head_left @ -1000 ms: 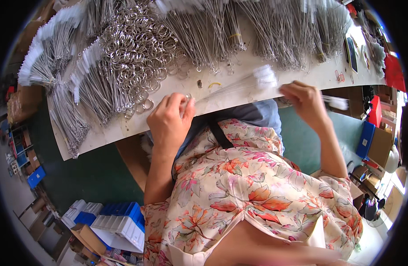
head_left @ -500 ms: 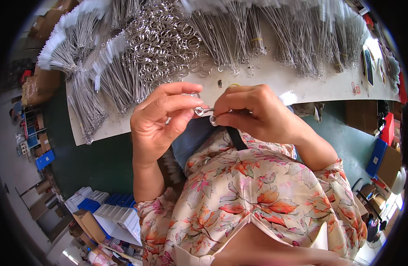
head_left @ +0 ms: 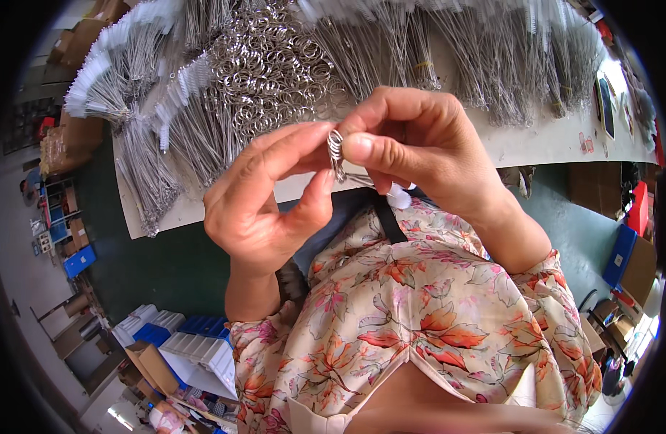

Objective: Assembling small white brushes with metal rings on an industrial table.

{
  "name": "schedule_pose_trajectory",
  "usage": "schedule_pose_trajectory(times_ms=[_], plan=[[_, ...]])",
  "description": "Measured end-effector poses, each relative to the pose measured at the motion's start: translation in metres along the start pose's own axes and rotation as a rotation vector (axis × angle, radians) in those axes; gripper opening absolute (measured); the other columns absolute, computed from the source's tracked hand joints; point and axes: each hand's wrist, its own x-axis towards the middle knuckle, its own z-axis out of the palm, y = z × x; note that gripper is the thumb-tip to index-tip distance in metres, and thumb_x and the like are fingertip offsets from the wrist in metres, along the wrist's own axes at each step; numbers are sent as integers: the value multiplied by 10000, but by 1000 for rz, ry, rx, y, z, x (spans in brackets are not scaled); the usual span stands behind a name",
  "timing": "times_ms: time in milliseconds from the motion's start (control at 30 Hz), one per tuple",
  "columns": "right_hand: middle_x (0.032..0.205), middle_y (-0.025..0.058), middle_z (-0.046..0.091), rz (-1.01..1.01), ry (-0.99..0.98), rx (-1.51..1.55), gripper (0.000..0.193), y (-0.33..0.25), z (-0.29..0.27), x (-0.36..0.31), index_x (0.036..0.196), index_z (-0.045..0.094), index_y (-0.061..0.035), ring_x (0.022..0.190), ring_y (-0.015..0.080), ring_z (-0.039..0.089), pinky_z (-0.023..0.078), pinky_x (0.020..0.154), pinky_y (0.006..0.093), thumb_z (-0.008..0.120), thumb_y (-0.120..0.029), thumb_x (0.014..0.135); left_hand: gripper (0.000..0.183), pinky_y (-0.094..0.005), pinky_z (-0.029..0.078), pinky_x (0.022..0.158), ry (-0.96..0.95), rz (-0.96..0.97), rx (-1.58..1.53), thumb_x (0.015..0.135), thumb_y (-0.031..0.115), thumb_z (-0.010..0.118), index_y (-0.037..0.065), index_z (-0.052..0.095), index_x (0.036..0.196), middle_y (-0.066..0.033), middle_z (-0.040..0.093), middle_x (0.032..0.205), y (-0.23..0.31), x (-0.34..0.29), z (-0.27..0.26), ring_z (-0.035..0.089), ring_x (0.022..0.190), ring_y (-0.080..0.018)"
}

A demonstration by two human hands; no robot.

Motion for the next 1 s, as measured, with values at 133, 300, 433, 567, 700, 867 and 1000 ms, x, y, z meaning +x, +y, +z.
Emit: schedule_pose_trajectory(times_ms=[133, 300, 433, 567, 700, 867, 1000], plan=[[732, -2, 613, -49, -7, -50, 163, 0, -5, 6, 869, 644, -10, 609, 42, 538, 450, 525, 184, 660, -166, 826, 266, -265, 551, 670, -17, -40, -2, 714, -89, 622, -80, 621, 980, -180, 636, 939, -1, 8, 1, 657, 772, -191], [727, 16, 609, -114, -73, -274, 133, 7, -17, 11, 835, 638, 10, 593, 63, 542, 458, 535, 200, 662, -119, 815, 288, -255, 552, 692, -90, -59, -31, 706, -109, 595, -77, 622, 991, -178, 636, 956, -5, 13, -4, 651, 778, -175], [728, 18, 605, -176, -70, -391, 117, 9, -23, 9, 854, 628, 13, 594, 70, 544, 457, 537, 203, 652, -95, 815, 253, -267, 512, 753, -172, -207, 37, 771, -56, 578, -77, 600, 1022, -166, 617, 991, 2, 19, -4, 623, 833, -182], [727, 13, 598, -34, -58, -187, 128, 2, -21, 8, 894, 616, 15, 593, 67, 534, 447, 529, 211, 631, -98, 835, 119, -199, 448, 588, -265, -185, 56, 816, 55, 628, -3, 641, 920, -52, 599, 854, -10, 24, -10, 550, 660, -85], [743, 18, 598, -14, -77, -123, 151, 8, -22, 11, 905, 608, 25, 600, 63, 527, 440, 533, 212, 613, -117, 854, 131, -198, 387, 516, -142, -501, -335, 872, 115, 579, -2, 591, 931, -33, 570, 804, -20, 14, -6, 455, 562, -53], [749, 17, 602, -39, -5, -187, 155, 12, -24, 17, 903, 610, 20, 606, 63, 531, 433, 525, 209, 615, -127, 854, 150, -177, 338, 462, -178, -561, -225, 910, 137, 531, 1, 561, 964, -30, 566, 774, -14, 21, -5, 416, 533, -34], [743, 9, 602, -34, -65, -178, 152, 21, -24, 26, 906, 611, 8, 602, 52, 529, 410, 494, 199, 620, -133, 851, 159, -173, 331, 449, -236, -439, 92, 916, 141, 521, -2, 558, 975, -26, 560, 772, -21, 15, -13, 414, 533, -26]])
